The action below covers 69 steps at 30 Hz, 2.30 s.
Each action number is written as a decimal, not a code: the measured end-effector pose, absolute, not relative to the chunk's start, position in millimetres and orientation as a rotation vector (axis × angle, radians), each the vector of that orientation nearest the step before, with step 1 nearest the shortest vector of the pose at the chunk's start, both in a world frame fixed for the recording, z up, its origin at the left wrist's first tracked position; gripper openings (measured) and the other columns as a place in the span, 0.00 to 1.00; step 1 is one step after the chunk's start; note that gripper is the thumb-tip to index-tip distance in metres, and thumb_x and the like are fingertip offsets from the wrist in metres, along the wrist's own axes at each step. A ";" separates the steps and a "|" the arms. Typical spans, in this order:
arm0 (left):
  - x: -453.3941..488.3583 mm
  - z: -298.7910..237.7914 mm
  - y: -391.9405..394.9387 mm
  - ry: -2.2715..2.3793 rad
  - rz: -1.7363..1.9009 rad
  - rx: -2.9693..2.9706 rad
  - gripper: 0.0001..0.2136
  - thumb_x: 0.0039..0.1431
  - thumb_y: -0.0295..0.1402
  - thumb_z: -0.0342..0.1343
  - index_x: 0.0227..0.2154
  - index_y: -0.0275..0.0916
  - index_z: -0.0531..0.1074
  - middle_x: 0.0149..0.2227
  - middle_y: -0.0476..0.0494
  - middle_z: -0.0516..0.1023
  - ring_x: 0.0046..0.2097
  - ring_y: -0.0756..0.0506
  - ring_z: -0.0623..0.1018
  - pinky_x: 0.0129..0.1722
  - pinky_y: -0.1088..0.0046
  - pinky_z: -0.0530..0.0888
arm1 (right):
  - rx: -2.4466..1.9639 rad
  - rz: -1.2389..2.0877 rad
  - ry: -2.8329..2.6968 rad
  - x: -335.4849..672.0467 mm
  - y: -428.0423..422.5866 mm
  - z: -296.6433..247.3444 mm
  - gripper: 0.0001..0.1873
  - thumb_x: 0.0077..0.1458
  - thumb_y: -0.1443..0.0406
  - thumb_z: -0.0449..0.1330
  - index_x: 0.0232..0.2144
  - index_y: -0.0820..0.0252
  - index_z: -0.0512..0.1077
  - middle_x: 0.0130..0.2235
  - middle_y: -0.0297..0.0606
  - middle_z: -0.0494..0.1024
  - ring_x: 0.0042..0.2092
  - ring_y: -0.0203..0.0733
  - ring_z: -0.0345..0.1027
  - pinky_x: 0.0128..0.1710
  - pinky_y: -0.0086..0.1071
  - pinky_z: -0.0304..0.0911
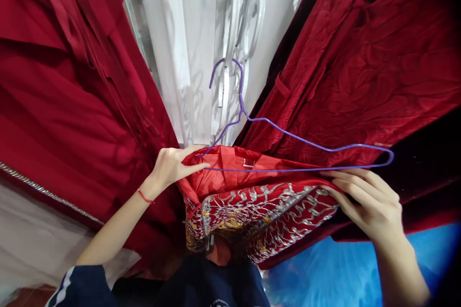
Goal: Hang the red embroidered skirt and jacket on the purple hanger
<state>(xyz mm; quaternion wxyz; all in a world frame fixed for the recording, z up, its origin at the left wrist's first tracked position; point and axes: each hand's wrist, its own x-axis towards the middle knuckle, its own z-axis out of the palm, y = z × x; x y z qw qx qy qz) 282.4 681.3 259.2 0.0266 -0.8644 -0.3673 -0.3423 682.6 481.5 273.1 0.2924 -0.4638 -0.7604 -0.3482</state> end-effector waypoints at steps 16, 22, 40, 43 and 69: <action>285.1 227.6 703.6 -0.895 -0.905 -2.575 0.14 0.66 0.35 0.50 0.46 0.42 0.80 0.26 0.43 0.81 0.26 0.46 0.76 0.28 0.71 0.64 | -1.199 -0.546 -1.965 715.5 466.4 306.3 0.03 0.58 0.66 0.65 0.33 0.57 0.73 0.29 0.37 0.75 0.29 0.38 0.70 0.31 0.31 0.66; 270.5 225.6 695.9 -0.830 -0.692 -2.475 0.17 0.66 0.28 0.48 0.51 0.44 0.77 0.24 0.45 0.77 0.26 0.46 0.74 0.26 0.69 0.63 | -1.177 -0.463 -1.810 727.4 462.3 321.8 0.06 0.58 0.61 0.66 0.35 0.58 0.76 0.33 0.42 0.79 0.35 0.43 0.75 0.36 0.36 0.70; 241.8 276.6 642.6 -1.370 -0.439 -2.358 0.18 0.63 0.31 0.50 0.52 0.45 0.78 0.29 0.41 0.83 0.30 0.42 0.80 0.26 0.70 0.61 | -0.960 -1.106 -2.199 614.0 549.2 357.2 0.04 0.64 0.68 0.57 0.35 0.57 0.66 0.38 0.42 0.77 0.37 0.42 0.68 0.36 0.39 0.56; 236.1 284.6 640.0 -1.481 -0.553 -2.344 0.19 0.61 0.32 0.51 0.54 0.45 0.76 0.32 0.42 0.84 0.30 0.43 0.80 0.27 0.72 0.62 | -0.831 -1.298 -2.210 584.8 564.7 332.4 0.06 0.65 0.70 0.54 0.34 0.57 0.66 0.37 0.40 0.77 0.36 0.41 0.65 0.38 0.37 0.56; 220.3 285.4 631.4 -1.628 -0.721 -2.159 0.18 0.65 0.35 0.48 0.53 0.46 0.77 0.34 0.42 0.84 0.33 0.43 0.81 0.29 0.70 0.64 | -2.005 0.630 -2.800 514.0 555.8 291.4 0.34 0.57 0.40 0.55 0.42 0.65 0.78 0.40 0.50 0.81 0.40 0.50 0.76 0.39 0.36 0.67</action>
